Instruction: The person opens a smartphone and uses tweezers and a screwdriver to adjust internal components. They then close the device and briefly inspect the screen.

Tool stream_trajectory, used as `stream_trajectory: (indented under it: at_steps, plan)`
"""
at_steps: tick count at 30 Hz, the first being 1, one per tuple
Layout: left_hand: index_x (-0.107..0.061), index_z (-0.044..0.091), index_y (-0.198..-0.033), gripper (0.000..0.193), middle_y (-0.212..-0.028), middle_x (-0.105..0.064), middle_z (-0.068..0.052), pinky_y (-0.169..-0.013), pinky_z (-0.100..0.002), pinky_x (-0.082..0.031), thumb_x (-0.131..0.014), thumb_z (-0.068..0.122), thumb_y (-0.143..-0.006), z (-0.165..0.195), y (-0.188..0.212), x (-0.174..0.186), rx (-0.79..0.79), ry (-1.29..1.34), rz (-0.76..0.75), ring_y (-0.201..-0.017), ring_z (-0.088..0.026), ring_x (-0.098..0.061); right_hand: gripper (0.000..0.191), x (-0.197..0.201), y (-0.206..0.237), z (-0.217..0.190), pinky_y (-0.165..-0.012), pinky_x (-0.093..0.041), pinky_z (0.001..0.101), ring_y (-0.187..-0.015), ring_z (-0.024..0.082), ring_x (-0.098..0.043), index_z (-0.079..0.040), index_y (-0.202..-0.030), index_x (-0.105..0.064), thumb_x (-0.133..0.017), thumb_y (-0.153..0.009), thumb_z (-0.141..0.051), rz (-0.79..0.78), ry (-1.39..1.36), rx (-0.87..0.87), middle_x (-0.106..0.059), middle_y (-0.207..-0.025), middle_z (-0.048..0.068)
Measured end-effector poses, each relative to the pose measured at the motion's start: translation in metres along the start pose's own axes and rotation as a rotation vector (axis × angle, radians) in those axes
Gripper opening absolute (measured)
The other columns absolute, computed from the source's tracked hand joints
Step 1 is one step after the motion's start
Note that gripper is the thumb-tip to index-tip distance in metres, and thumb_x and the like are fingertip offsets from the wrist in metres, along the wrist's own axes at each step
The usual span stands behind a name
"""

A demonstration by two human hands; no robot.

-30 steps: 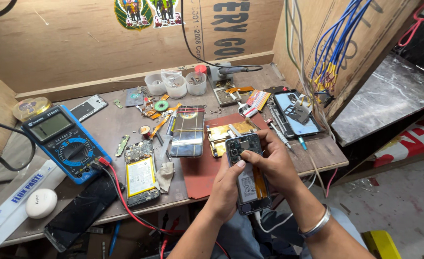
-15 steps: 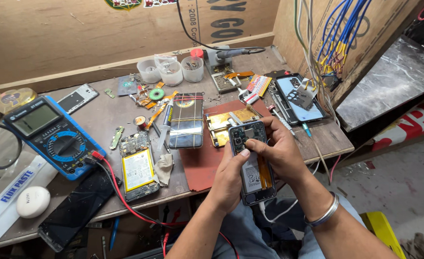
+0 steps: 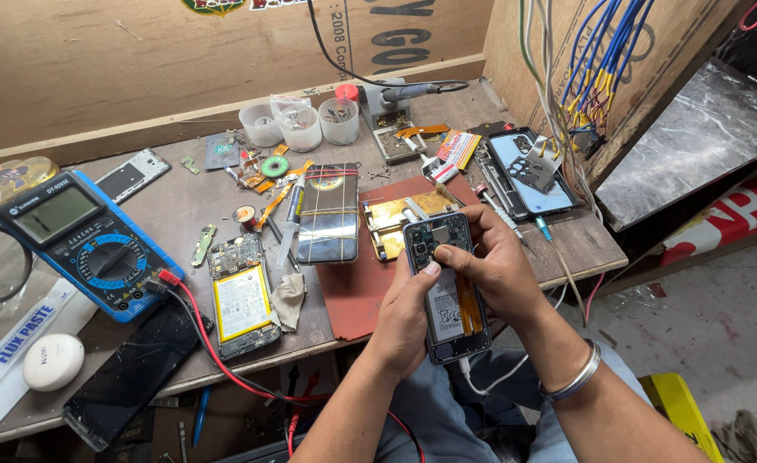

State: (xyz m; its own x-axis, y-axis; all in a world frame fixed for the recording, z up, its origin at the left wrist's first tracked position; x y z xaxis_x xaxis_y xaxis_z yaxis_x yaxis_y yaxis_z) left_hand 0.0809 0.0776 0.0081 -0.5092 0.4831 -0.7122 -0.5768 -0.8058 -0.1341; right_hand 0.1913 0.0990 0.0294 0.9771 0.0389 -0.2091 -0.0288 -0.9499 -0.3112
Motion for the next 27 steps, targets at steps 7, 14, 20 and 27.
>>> stream_trajectory:
  at_steps: [7, 14, 20, 27]
  plan:
    - [-0.034, 0.009, -0.153, 0.051, -0.138, -0.054, -0.01, -0.104, -0.038, -0.049, -0.045, 0.02, -0.104, 0.003, 0.002, -0.003, 0.01, -0.024, 0.0, -0.125, -0.02, -0.057, 0.027, 0.001, 0.002, -0.003, -0.088, -0.054, 0.0243, -0.096, 0.009, -0.065, 0.0, -0.121, -0.059, -0.067, -0.102, -0.017, -0.004, -0.048, 0.023, -0.069, -0.105, 0.006]
    - [-0.033, 0.008, -0.152, 0.05, -0.135, -0.055, -0.012, -0.102, -0.038, -0.051, -0.045, 0.019, -0.105, 0.001, 0.001, -0.001, 0.007, -0.045, 0.011, -0.121, -0.02, -0.058, 0.018, -0.002, 0.0, 0.003, -0.079, -0.054, 0.0237, -0.089, 0.008, -0.065, 0.0, -0.116, -0.058, -0.06, -0.106, -0.015, 0.005, -0.209, -0.029, -0.069, -0.1, 0.006]
    - [-0.033, 0.01, -0.152, 0.05, -0.135, -0.055, -0.011, -0.101, -0.037, -0.051, -0.045, 0.019, -0.104, 0.001, 0.001, -0.001, 0.009, -0.027, 0.008, -0.121, -0.019, -0.059, 0.017, -0.003, 0.001, 0.001, -0.078, -0.054, 0.0233, -0.088, 0.008, -0.064, -0.001, -0.114, -0.058, -0.06, -0.106, -0.016, -0.005, -0.23, -0.016, -0.068, -0.099, 0.005]
    - [-0.032, 0.01, -0.152, 0.05, -0.134, -0.056, -0.011, -0.1, -0.037, -0.052, -0.045, 0.018, -0.104, 0.001, 0.001, -0.003, 0.008, -0.017, 0.002, -0.12, -0.019, -0.06, 0.016, -0.003, 0.001, 0.003, -0.077, -0.054, 0.0234, -0.087, 0.008, -0.064, -0.001, -0.114, -0.058, -0.06, -0.106, -0.015, 0.006, -0.232, -0.023, -0.068, -0.099, 0.006]
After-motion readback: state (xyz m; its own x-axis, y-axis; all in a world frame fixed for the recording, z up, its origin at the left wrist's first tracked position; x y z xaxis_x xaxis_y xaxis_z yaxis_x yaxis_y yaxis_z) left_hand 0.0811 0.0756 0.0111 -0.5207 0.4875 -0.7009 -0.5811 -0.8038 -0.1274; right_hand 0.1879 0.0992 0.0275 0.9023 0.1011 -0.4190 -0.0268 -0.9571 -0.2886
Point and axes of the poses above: each hand's wrist, its own y-axis away from the middle knuckle, its own x-axis out of the back of the hand, z = x × y, the point moved 10 cm from there along -y, towards the middle knuckle
